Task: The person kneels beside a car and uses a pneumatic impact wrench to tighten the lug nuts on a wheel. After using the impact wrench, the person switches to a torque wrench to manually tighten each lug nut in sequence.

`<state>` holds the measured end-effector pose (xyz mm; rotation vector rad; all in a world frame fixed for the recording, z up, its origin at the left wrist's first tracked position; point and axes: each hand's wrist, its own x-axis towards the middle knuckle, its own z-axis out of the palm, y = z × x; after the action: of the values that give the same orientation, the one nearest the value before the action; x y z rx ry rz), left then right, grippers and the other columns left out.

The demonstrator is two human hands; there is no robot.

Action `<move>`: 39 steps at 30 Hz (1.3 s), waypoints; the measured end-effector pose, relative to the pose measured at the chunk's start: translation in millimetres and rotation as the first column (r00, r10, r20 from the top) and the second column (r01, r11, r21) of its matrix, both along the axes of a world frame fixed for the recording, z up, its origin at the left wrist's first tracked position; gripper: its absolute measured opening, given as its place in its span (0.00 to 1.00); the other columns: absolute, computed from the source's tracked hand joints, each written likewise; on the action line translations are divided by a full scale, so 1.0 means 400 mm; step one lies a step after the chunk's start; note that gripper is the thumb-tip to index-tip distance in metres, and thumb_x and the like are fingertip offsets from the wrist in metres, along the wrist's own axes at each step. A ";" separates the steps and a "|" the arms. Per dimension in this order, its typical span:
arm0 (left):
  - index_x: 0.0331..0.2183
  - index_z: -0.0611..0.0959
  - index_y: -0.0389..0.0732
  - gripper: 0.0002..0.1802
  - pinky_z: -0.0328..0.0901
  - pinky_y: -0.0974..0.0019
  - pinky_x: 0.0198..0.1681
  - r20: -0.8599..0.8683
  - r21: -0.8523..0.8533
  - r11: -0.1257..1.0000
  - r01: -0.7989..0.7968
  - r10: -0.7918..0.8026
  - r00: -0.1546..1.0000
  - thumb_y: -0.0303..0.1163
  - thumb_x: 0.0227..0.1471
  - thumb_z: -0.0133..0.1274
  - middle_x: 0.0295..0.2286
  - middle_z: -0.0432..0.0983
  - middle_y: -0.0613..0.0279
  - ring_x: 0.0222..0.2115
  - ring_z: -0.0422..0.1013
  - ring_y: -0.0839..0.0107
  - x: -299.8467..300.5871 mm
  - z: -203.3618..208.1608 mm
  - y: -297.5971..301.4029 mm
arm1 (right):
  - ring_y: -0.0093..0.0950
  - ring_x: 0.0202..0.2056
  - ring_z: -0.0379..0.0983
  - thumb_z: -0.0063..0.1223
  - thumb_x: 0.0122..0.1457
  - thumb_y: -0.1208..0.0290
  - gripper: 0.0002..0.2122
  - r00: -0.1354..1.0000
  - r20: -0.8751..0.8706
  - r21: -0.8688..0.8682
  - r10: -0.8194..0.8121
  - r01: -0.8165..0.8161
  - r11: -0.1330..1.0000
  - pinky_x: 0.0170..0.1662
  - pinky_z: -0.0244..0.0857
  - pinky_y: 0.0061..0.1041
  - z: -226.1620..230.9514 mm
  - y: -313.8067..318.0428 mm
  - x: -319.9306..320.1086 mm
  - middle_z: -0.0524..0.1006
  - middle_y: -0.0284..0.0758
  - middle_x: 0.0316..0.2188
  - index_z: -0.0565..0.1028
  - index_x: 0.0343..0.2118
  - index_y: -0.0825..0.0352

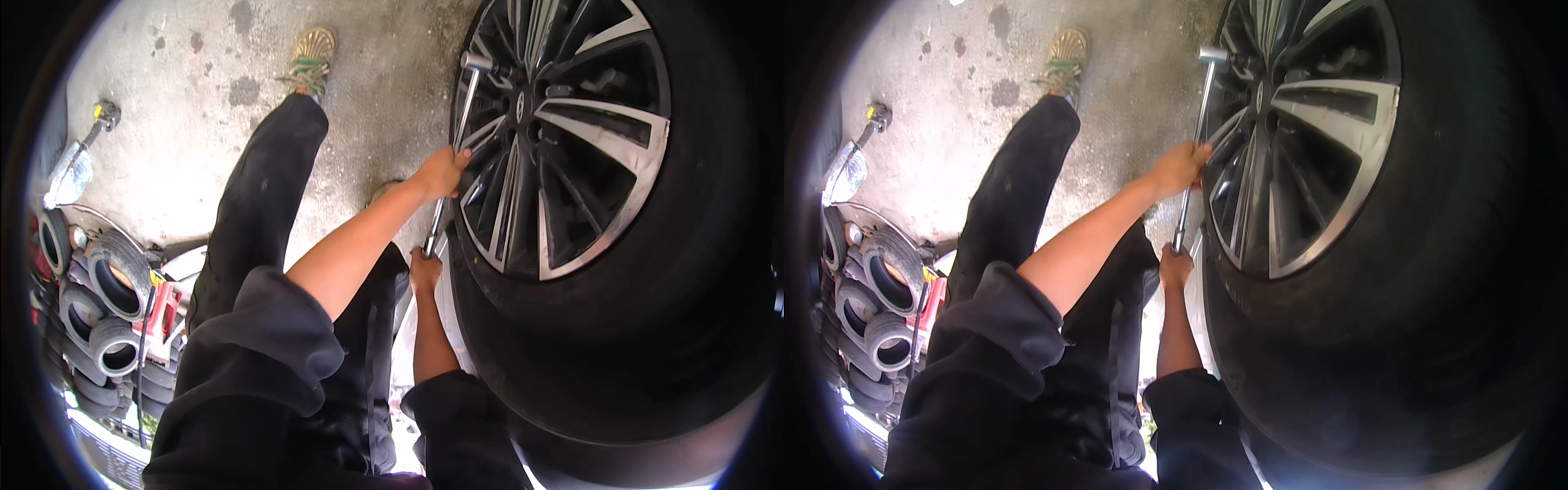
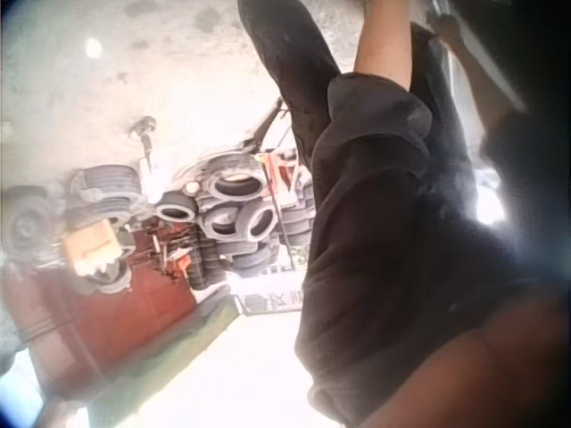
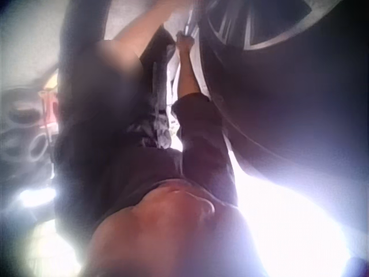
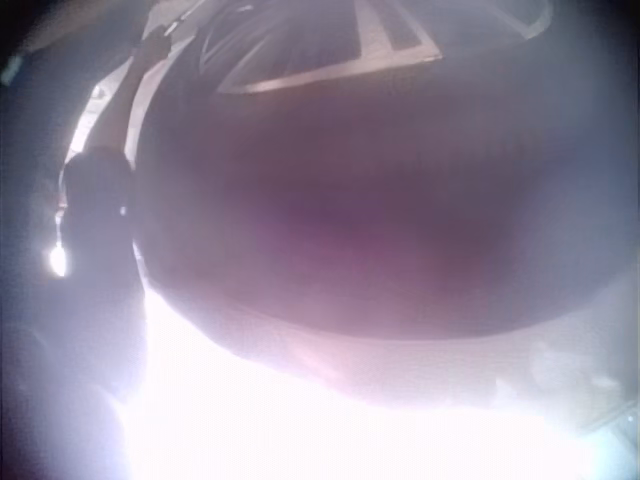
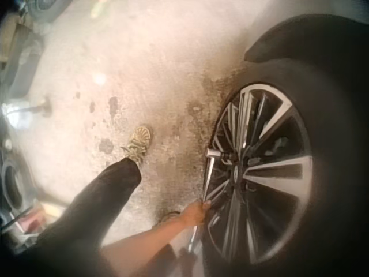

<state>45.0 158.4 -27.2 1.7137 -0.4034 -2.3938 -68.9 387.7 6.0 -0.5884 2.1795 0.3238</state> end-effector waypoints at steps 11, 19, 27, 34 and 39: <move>0.32 0.73 0.40 0.17 0.55 0.66 0.15 -0.070 0.061 0.710 -0.701 0.704 0.707 0.45 0.56 0.53 0.18 0.68 0.62 0.12 0.58 0.74 0.031 -0.153 -0.328 | 0.48 0.27 0.76 0.53 0.50 0.60 0.09 0.955 -0.162 -0.067 0.248 -0.262 0.963 0.34 0.69 0.47 -0.076 0.094 -0.030 0.78 0.44 0.24 0.72 0.27 0.61; 0.31 0.71 0.40 0.12 0.49 0.70 0.15 0.031 -0.097 0.737 -0.668 0.674 0.738 0.39 0.56 0.49 0.17 0.63 0.64 0.13 0.52 0.78 -0.015 -0.090 -0.345 | 0.49 0.31 0.77 0.56 0.52 0.64 0.09 0.958 -0.097 -0.147 0.271 -0.283 0.948 0.36 0.69 0.48 -0.212 0.165 -0.101 0.79 0.46 0.26 0.72 0.32 0.62; 0.33 0.74 0.36 0.15 0.55 0.63 0.14 0.013 -0.164 0.706 -0.689 0.700 0.714 0.39 0.54 0.50 0.17 0.68 0.60 0.11 0.59 0.72 -0.015 -0.144 -0.337 | 0.54 0.33 0.75 0.52 0.51 0.63 0.11 0.942 -0.100 -0.204 0.321 -0.336 0.920 0.38 0.68 0.50 -0.187 0.093 -0.087 0.78 0.52 0.27 0.72 0.32 0.65; 0.37 0.74 0.33 0.19 0.59 0.63 0.14 -0.022 0.004 0.782 -0.623 0.623 0.782 0.41 0.53 0.54 0.19 0.71 0.56 0.13 0.65 0.69 0.027 -0.163 -0.328 | 0.50 0.33 0.78 0.54 0.50 0.61 0.15 0.975 -0.074 0.004 0.210 -0.211 0.978 0.39 0.70 0.46 0.004 0.056 -0.032 0.79 0.50 0.27 0.77 0.37 0.64; 0.35 0.73 0.38 0.13 0.55 0.69 0.14 -0.055 0.087 0.708 -0.701 0.706 0.706 0.38 0.54 0.52 0.18 0.67 0.63 0.12 0.59 0.76 0.054 -0.121 -0.329 | 0.54 0.33 0.76 0.51 0.54 0.70 0.11 0.979 -0.051 -0.029 0.197 -0.199 0.980 0.35 0.68 0.47 0.107 -0.034 0.050 0.77 0.54 0.25 0.75 0.37 0.70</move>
<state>66.5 27.0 -75.7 1.4114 0.3117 -1.8881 -49.0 374.1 48.9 -0.8273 2.1801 0.4115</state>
